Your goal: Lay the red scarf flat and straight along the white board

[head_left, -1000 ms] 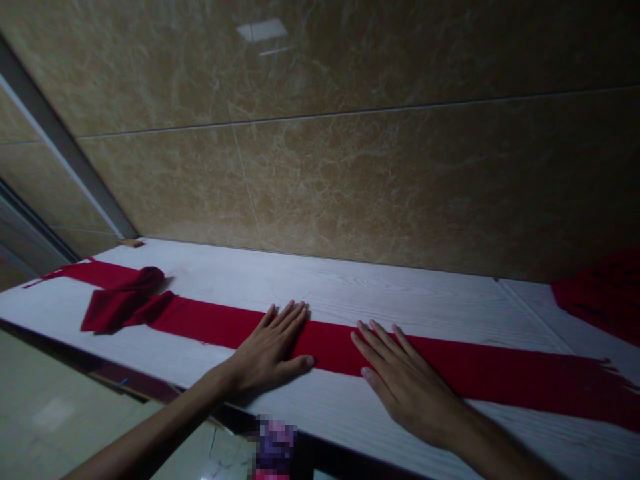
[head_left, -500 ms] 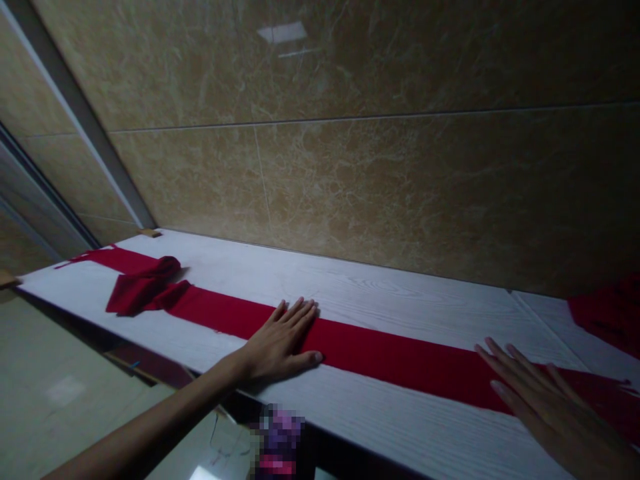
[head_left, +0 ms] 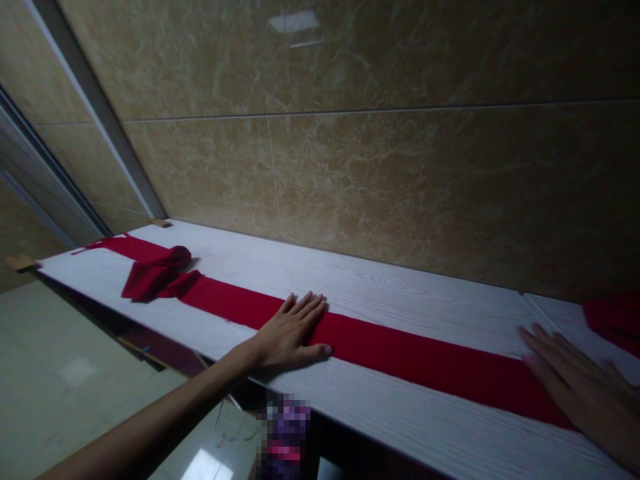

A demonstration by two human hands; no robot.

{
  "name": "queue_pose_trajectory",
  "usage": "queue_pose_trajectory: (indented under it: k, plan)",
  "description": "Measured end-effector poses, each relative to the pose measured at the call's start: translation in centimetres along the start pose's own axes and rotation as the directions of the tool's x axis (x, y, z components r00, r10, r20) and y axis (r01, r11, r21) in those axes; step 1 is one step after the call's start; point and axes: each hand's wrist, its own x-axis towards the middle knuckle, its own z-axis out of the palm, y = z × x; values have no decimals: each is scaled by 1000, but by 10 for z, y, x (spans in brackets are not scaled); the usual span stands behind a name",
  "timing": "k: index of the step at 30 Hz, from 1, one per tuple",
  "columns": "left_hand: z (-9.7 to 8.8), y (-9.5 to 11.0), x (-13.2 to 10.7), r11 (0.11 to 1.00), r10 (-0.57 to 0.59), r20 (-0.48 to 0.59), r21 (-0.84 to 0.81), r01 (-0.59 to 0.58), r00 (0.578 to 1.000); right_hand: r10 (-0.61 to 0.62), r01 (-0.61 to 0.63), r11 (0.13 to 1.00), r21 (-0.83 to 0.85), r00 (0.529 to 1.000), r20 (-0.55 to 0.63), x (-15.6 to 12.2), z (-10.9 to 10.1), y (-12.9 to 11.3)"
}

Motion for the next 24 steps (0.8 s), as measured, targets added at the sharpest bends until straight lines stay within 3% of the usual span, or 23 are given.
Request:
queue_pose_trajectory:
  k: [2, 7, 12, 18, 24]
  plan:
    - [0, 0, 0, 1000, -9, 15, -5, 9, 1000, 14, -17, 999, 37, 997, 78, 9, 1, -39]
    - [0, 0, 0, 1000, 2, 5, -12, -2, 1000, -170, 146, 982, 119, 960, 221, 34, 0, -147]
    - [3, -5, 0, 1000, 27, 9, -5, -27, 1000, -318, 261, 944, 202, 882, 346, 51, -8, -222]
    - [5, -7, 1, 1000, 19, 24, 2, -19, 1000, -416, 318, 906, 280, 793, 445, 58, -9, -275]
    - [3, -5, 2, 1000, 10, 32, -1, -10, 999, -437, 334, 896, 294, 782, 445, 58, -1, -283]
